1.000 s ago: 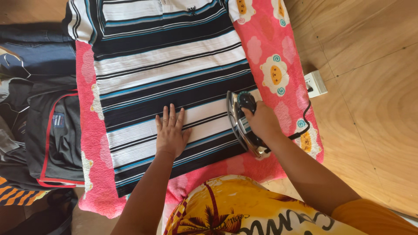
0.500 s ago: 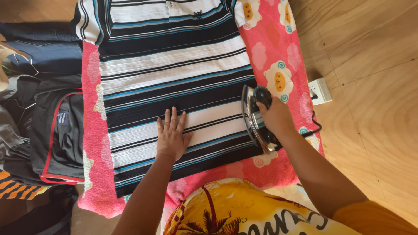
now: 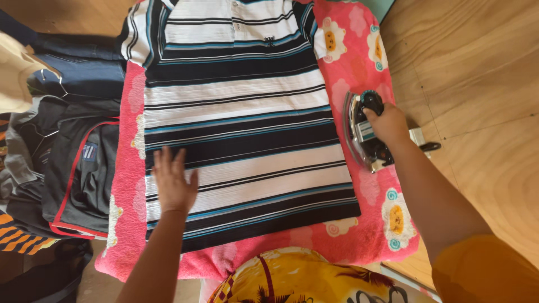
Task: The person irons a striped polo shirt laid on a pink patterned cloth. They repeatedly smooth the fabric with one hand while moving a steam iron over the body, collar, and sleeves, then fold the shirt in half.
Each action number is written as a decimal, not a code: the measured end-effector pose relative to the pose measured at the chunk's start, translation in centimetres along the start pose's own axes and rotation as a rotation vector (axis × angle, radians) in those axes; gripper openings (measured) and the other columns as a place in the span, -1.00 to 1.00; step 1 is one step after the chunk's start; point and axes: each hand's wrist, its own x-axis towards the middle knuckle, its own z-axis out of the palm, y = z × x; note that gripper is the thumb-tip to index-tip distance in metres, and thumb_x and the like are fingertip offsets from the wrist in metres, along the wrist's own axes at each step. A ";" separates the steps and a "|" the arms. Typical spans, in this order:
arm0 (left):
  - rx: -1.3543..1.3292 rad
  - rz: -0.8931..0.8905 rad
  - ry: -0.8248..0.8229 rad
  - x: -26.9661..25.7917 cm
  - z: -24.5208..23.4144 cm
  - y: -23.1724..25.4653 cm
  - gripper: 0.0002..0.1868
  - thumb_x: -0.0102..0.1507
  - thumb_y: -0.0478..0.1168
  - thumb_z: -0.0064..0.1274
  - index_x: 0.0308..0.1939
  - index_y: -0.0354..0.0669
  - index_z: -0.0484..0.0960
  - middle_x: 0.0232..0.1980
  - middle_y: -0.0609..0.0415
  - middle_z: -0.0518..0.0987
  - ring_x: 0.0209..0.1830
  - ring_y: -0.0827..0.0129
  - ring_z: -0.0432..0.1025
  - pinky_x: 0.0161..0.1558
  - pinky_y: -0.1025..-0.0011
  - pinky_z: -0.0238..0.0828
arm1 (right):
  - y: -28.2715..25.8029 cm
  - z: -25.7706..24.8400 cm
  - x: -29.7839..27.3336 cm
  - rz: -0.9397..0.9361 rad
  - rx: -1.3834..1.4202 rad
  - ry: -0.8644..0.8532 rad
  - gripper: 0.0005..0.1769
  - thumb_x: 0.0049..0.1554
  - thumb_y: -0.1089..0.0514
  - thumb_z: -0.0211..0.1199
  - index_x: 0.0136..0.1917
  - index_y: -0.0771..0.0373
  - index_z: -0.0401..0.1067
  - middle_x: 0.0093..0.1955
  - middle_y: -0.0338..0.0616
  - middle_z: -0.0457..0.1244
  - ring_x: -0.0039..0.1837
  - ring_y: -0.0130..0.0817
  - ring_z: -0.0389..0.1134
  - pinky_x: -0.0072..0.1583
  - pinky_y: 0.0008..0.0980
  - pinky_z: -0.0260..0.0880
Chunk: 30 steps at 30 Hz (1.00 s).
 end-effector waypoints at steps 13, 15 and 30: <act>-0.262 -0.467 -0.002 4.1 -0.2 -8.7 -0.43 0.18 0.05 0.25 0.15 -0.21 0.63 0.04 -0.12 0.63 0.12 -0.01 0.49 0.12 0.08 0.39 | -6.1 -0.9 2.0 -0.234 -0.024 0.368 -0.44 -0.09 0.06 0.56 0.06 0.37 0.40 0.06 0.19 0.27 0.15 0.18 0.31 0.12 0.07 0.34; -0.346 -0.505 -0.049 4.8 -0.1 -9.0 -0.39 0.15 0.10 0.27 0.12 -0.24 0.62 -0.02 -0.10 0.67 0.04 0.03 0.54 0.07 0.11 0.43 | -6.6 0.4 -2.1 -0.378 0.071 0.434 -0.56 0.10 0.13 0.44 0.16 0.34 0.39 0.18 0.15 0.26 0.25 0.11 0.30 0.24 0.00 0.31; -0.732 -0.520 -0.212 2.1 -1.3 -9.4 -0.58 0.30 -0.07 0.15 0.02 -0.40 0.61 -0.19 -0.07 0.65 -0.24 0.33 0.51 -0.19 0.32 0.40 | 0.9 11.0 -8.7 0.116 0.254 0.002 -0.50 0.16 0.00 0.33 0.16 0.47 0.43 0.08 0.33 0.35 0.17 0.22 0.39 0.18 0.02 0.37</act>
